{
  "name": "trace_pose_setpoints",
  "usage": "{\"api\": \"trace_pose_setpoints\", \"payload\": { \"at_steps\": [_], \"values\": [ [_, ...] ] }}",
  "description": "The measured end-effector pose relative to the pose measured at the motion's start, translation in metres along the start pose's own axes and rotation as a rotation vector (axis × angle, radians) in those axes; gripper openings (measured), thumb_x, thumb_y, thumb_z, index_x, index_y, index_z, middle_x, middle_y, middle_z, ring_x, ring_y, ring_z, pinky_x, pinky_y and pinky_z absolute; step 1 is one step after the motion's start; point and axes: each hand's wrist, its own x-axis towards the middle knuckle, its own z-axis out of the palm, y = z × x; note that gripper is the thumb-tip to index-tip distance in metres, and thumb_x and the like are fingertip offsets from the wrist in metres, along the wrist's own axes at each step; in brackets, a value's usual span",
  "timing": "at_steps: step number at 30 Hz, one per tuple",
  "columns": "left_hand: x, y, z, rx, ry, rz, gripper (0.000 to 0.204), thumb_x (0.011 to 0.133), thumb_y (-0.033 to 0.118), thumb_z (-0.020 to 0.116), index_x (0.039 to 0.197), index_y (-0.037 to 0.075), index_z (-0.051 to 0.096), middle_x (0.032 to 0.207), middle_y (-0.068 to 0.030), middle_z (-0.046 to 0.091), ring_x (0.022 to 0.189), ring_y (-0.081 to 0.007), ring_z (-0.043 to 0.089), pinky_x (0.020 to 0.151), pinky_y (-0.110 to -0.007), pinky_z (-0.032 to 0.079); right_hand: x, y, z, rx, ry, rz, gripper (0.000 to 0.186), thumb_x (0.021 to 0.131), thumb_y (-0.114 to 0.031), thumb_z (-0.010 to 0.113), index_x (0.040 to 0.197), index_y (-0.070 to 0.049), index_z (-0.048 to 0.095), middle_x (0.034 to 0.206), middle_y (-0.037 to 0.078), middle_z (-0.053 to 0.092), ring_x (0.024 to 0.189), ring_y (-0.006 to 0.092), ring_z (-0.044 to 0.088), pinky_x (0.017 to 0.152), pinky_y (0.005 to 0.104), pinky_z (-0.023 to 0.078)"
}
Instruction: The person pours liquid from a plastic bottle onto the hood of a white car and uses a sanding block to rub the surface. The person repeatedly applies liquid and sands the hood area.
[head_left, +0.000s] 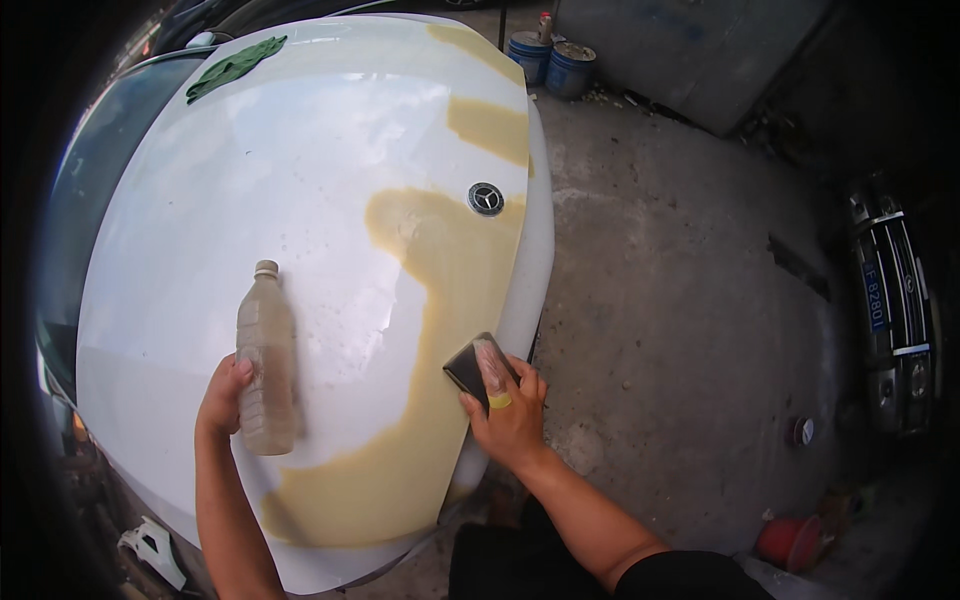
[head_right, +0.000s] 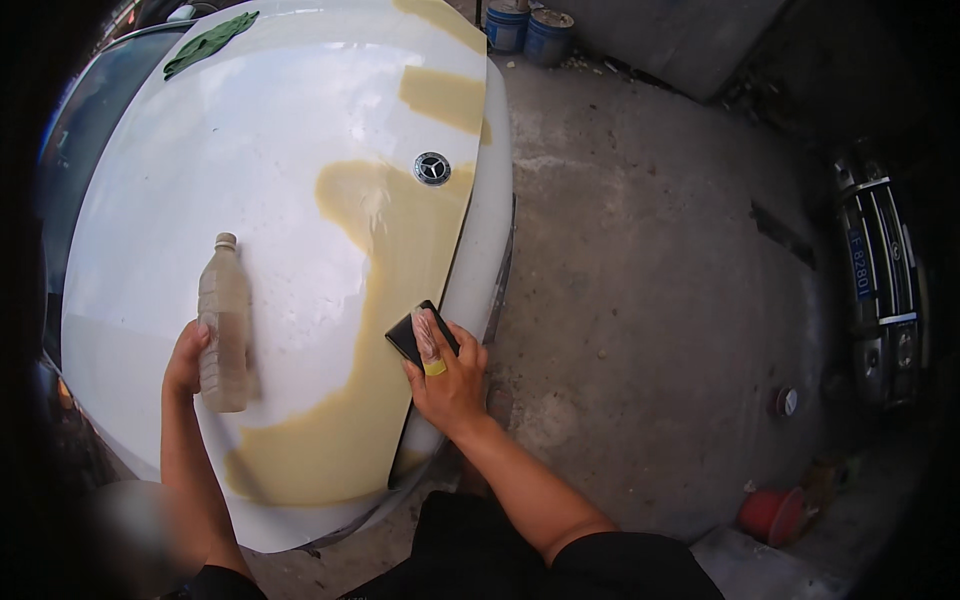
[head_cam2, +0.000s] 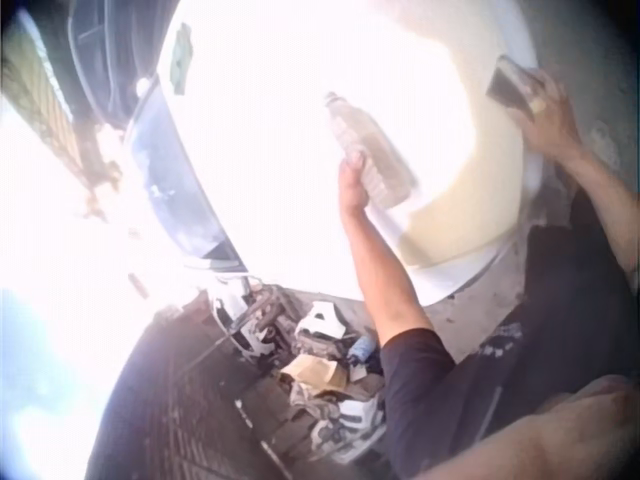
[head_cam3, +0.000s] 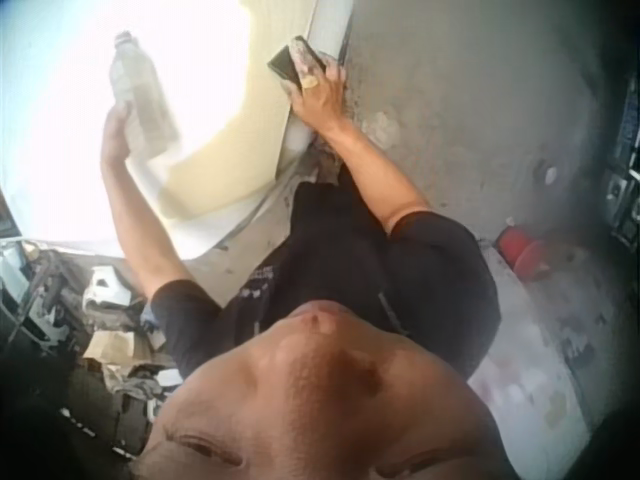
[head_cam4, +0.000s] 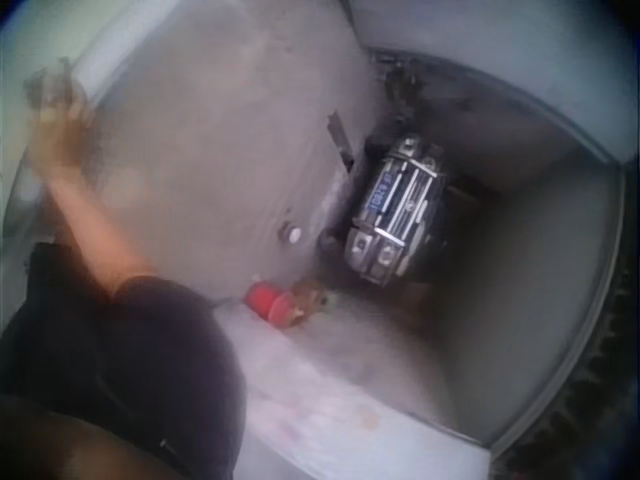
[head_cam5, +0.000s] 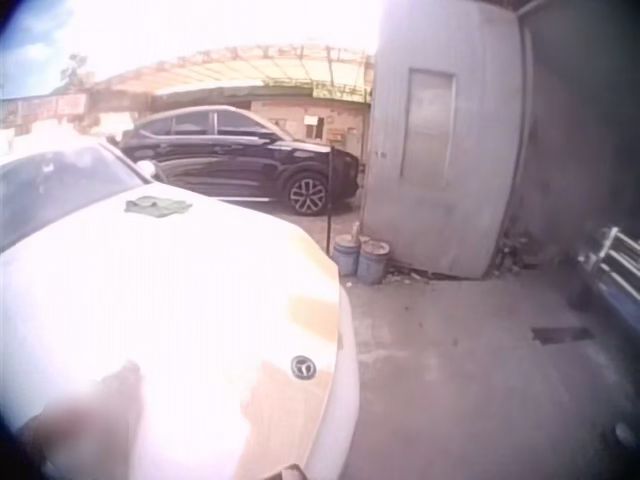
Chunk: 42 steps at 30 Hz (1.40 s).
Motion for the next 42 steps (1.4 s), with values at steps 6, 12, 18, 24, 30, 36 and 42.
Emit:
{"api": "trace_pose_setpoints", "payload": {
  "at_steps": [6, 12, 18, 24, 30, 36, 42],
  "values": [
    [0.008, -0.002, 0.000, -0.004, -0.014, 0.020, 0.069, 0.083, 0.054, 0.069, 0.118, -0.005, 0.059, 0.101, -0.0122, 0.067, 0.085, -0.0205, 0.068, 0.076, -0.035, 0.057, 0.128, 0.052, -0.003, 0.010, 0.095, 0.198, 0.073, 0.085, -0.023, 0.071, 0.151, -0.010, 0.040, 0.138, 0.007, 0.058, 0.118, 0.0334, 0.050, 0.097, 0.0498, 0.038],
    [0.001, -0.001, 0.000, 0.007, -0.002, 0.023, 0.070, 0.084, 0.054, 0.068, 0.118, -0.005, 0.058, 0.101, -0.0126, 0.068, 0.085, -0.0206, 0.068, 0.075, -0.035, 0.057, 0.004, 0.008, 0.002, 0.043, 0.026, 0.083, 0.068, 0.085, -0.024, 0.072, 0.147, -0.013, 0.048, 0.150, 0.006, 0.050, 0.123, 0.0348, 0.048, 0.105, 0.0511, 0.035],
    [0.006, 0.003, -0.001, 0.024, -0.043, 0.018, 0.072, 0.084, 0.057, 0.067, 0.118, -0.005, 0.057, 0.100, -0.0131, 0.068, 0.084, -0.0215, 0.068, 0.074, -0.036, 0.057, 0.088, 0.048, 0.004, 0.060, 0.121, 0.188, 0.073, 0.085, -0.024, 0.072, 0.150, -0.012, 0.042, 0.142, 0.008, 0.056, 0.120, 0.0352, 0.049, 0.102, 0.0515, 0.036],
    [0.008, 0.001, 0.000, 0.012, -0.029, 0.028, 0.072, 0.083, 0.058, 0.068, 0.118, -0.005, 0.058, 0.099, -0.0132, 0.068, 0.083, -0.0216, 0.068, 0.073, -0.036, 0.057, 0.085, 0.045, 0.003, 0.057, 0.143, 0.192, 0.075, 0.083, -0.022, 0.072, 0.150, -0.011, 0.042, 0.139, 0.009, 0.058, 0.118, 0.0344, 0.050, 0.101, 0.0517, 0.037],
    [0.003, -0.003, -0.003, 0.011, -0.033, 0.008, 0.073, 0.083, 0.058, 0.068, 0.118, -0.005, 0.058, 0.100, -0.0134, 0.068, 0.084, -0.0216, 0.068, 0.074, -0.036, 0.057, -0.010, 0.010, 0.004, 0.052, 0.073, 0.026, 0.072, 0.084, -0.023, 0.073, 0.148, -0.012, 0.044, 0.147, 0.007, 0.052, 0.121, 0.0359, 0.049, 0.101, 0.0497, 0.038],
    [0.011, -0.004, 0.005, 0.037, -0.024, 0.059, 0.068, 0.086, 0.060, 0.063, 0.112, -0.003, 0.060, 0.093, -0.0142, 0.069, 0.078, -0.0228, 0.070, 0.068, -0.037, 0.059, 0.127, 0.065, -0.002, 0.021, 0.133, 0.216, 0.073, 0.085, -0.023, 0.071, 0.150, -0.009, 0.040, 0.139, 0.010, 0.058, 0.120, 0.0340, 0.050, 0.100, 0.0496, 0.037],
    [0.004, -0.001, -0.002, 0.012, -0.022, 0.020, 0.072, 0.083, 0.058, 0.068, 0.119, -0.005, 0.058, 0.101, -0.0126, 0.068, 0.085, -0.0208, 0.068, 0.076, -0.036, 0.057, -0.029, -0.006, 0.003, 0.034, -0.017, 0.046, 0.073, 0.083, -0.025, 0.076, 0.148, -0.013, 0.045, 0.148, 0.005, 0.051, 0.122, 0.0352, 0.049, 0.103, 0.0508, 0.036]
  ]
}}
